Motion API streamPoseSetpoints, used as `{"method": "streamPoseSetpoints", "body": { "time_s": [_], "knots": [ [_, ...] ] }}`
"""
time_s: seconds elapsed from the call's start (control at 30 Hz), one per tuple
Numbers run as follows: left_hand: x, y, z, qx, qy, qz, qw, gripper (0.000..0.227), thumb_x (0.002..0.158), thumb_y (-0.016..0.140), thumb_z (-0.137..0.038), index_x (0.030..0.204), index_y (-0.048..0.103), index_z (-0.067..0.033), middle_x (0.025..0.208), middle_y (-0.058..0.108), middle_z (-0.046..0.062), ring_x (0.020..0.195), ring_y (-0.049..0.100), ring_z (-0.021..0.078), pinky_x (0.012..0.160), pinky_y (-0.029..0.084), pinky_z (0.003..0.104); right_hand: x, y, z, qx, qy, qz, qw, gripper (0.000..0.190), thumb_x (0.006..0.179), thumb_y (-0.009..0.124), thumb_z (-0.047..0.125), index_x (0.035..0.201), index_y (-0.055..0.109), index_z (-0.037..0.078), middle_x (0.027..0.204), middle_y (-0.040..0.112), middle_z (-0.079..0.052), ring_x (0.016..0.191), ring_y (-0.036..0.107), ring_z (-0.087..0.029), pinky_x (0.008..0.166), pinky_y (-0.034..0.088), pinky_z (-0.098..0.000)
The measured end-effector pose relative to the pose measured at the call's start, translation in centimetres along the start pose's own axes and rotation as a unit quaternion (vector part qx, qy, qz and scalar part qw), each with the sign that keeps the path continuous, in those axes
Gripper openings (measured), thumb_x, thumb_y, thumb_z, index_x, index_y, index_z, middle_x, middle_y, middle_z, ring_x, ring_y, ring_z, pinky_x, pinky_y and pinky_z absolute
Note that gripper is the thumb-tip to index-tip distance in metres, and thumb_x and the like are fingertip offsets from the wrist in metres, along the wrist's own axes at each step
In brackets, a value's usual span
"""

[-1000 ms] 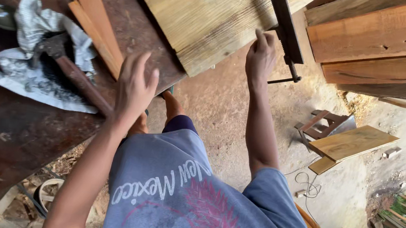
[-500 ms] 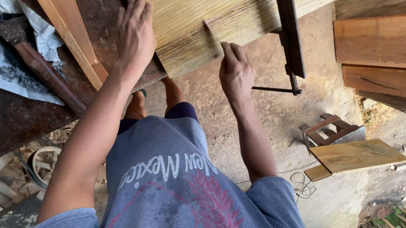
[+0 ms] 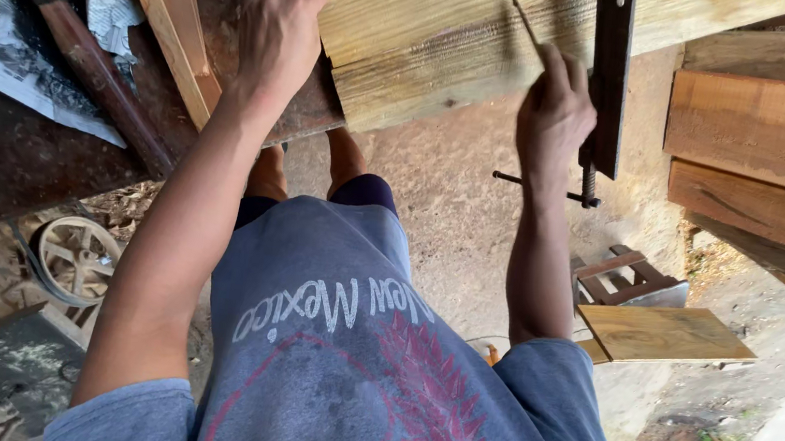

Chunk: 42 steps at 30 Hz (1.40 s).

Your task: The person applies pink glue to the edge of a wooden plank using a small brush, then paints a separate plank with a dark finish using a paintbrush. They align and press two planks together, place a small wooden wedge between them, and secure the assembly with a metal bar clamp.

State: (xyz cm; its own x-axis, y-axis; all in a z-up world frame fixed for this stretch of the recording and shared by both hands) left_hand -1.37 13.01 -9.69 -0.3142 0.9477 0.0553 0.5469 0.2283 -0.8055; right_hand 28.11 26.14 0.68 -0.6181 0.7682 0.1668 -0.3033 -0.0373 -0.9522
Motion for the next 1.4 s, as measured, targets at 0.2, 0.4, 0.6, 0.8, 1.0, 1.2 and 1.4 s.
{"method": "streamPoseSetpoints", "body": {
  "time_s": [0.2,0.4,0.6,0.8,1.0,1.2,1.4],
  "knots": [
    [-0.4,-0.8,-0.2,-0.021,0.027,-0.039,0.999,0.03,0.104,0.06,0.01,0.127,0.074,-0.0029,0.135,0.071,0.012,0.129,0.066,0.028,0.117,0.039,0.056,0.9,1.5,0.2,0.013,-0.129,0.109,0.986,0.03,0.104,0.056,-0.007,0.119,0.077,0.008,0.106,0.076,-0.008,0.078,0.07,-0.012,0.053,0.053,-0.0227],
    [-0.6,-1.4,-0.5,-0.022,0.021,-0.013,0.999,0.048,0.1,0.059,0.014,0.143,0.066,-0.0042,0.133,0.071,0.013,0.123,0.066,0.028,0.12,0.038,0.053,3.7,0.9,2.0,0.026,-0.173,0.127,0.976,0.024,0.109,0.06,0.0,0.12,0.078,0.013,0.107,0.075,-0.004,0.084,0.07,-0.014,0.064,0.058,-0.0268],
    [-3.9,-5.7,-2.1,-0.032,0.022,-0.059,0.997,0.051,0.103,0.06,0.012,0.152,0.055,-0.0019,0.152,0.061,0.016,0.143,0.054,0.0338,0.125,0.031,0.056,4.3,1.8,2.5,0.026,-0.203,0.149,0.967,0.027,0.109,0.06,-0.001,0.121,0.079,0.014,0.109,0.077,-0.003,0.082,0.068,-0.013,0.065,0.058,-0.0278],
    [-8.5,-10.0,-1.7,-0.066,-0.031,-0.075,0.995,0.041,0.107,0.055,0.01,0.147,0.06,0.002,0.153,0.058,0.019,0.149,0.048,0.0359,0.127,0.033,0.058,4.7,3.7,4.4,0.07,-0.277,0.159,0.945,0.031,0.109,0.056,-0.006,0.116,0.08,0.013,0.111,0.077,-0.003,0.084,0.07,-0.012,0.063,0.056,-0.026],
    [-12.4,-12.7,-1.9,-0.085,-0.082,-0.074,0.99,0.037,0.109,0.053,0.007,0.145,0.061,0.0025,0.152,0.059,0.019,0.149,0.047,0.0371,0.127,0.033,0.06,6.1,4.2,6.8,0.064,-0.347,0.205,0.913,0.032,0.106,0.057,-0.007,0.115,0.08,0.013,0.111,0.077,-0.001,0.081,0.068,-0.013,0.062,0.054,-0.0273],
    [-15.2,-14.6,-2.2,-0.095,-0.113,-0.086,0.985,0.036,0.109,0.05,0.003,0.144,0.06,0.0035,0.151,0.059,0.02,0.148,0.048,0.0379,0.126,0.034,0.058,6.7,5.2,9.5,0.095,-0.362,0.24,0.896,0.031,0.107,0.059,-0.008,0.115,0.08,0.013,0.112,0.077,0.0,0.086,0.072,-0.012,0.05,0.044,-0.0241],
    [-15.8,-15.9,-2.8,-0.102,-0.12,-0.11,0.981,0.035,0.11,0.05,0.003,0.143,0.059,0.0052,0.148,0.06,0.022,0.146,0.051,0.0389,0.125,0.039,0.053,8.4,4.6,10.4,0.142,-0.313,0.254,0.904,0.026,0.106,0.063,-0.004,0.118,0.079,0.012,0.113,0.077,-0.003,0.084,0.072,-0.016,0.056,0.052,-0.0284]
  ]
}}
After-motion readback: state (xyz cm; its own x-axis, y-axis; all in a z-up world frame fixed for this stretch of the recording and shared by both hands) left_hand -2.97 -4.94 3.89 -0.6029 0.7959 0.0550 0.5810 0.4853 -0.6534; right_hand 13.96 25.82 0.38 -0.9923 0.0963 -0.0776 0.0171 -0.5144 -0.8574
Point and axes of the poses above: each hand's wrist, its own x-axis towards the middle knuckle, its own y-axis out of the palm, z = x × y, the point moved 8 cm from there along x, towards the middle knuckle
